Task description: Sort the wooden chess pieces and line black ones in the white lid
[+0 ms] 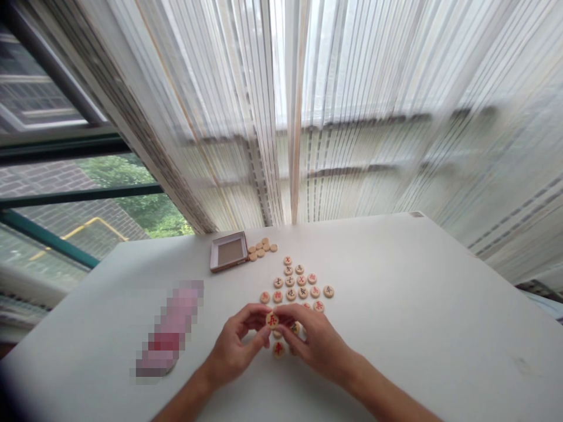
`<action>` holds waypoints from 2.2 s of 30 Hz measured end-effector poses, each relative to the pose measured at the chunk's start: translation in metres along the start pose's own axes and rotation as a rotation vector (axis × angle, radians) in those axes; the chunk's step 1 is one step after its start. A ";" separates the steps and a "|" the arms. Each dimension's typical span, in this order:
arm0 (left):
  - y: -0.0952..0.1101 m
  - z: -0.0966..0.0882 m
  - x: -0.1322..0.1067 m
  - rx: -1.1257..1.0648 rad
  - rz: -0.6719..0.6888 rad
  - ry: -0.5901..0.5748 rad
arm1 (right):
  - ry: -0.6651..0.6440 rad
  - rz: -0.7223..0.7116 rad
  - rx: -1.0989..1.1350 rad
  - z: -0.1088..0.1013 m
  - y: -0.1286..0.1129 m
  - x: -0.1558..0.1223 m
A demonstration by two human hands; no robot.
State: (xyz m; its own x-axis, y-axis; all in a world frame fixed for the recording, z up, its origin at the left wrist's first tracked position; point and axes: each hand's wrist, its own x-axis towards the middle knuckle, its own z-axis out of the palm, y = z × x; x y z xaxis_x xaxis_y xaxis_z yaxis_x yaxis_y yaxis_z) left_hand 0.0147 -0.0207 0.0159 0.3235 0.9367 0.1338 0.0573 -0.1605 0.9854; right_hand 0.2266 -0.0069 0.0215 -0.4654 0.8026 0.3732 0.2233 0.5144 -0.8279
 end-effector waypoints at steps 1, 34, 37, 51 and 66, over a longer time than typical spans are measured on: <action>0.000 0.000 0.000 0.006 0.000 0.001 | -0.003 -0.002 0.002 0.000 0.000 0.000; -0.007 0.003 -0.004 0.399 0.331 0.008 | 0.016 0.150 0.014 -0.002 -0.001 0.002; -0.004 0.003 -0.002 0.401 0.306 -0.007 | 0.025 0.127 -0.019 -0.002 -0.003 0.003; 0.002 0.000 -0.001 0.266 0.152 0.042 | 0.008 0.055 0.066 -0.005 -0.010 0.005; 0.004 -0.003 0.002 0.056 -0.013 -0.020 | -0.002 0.033 0.077 -0.003 -0.008 0.004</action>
State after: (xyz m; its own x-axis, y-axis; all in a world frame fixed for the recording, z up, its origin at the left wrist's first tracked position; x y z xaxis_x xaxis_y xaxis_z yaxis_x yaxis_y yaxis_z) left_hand 0.0128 -0.0190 0.0209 0.3414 0.9324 0.1184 0.1139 -0.1661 0.9795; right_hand 0.2251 -0.0069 0.0311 -0.4604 0.8182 0.3444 0.1721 0.4628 -0.8696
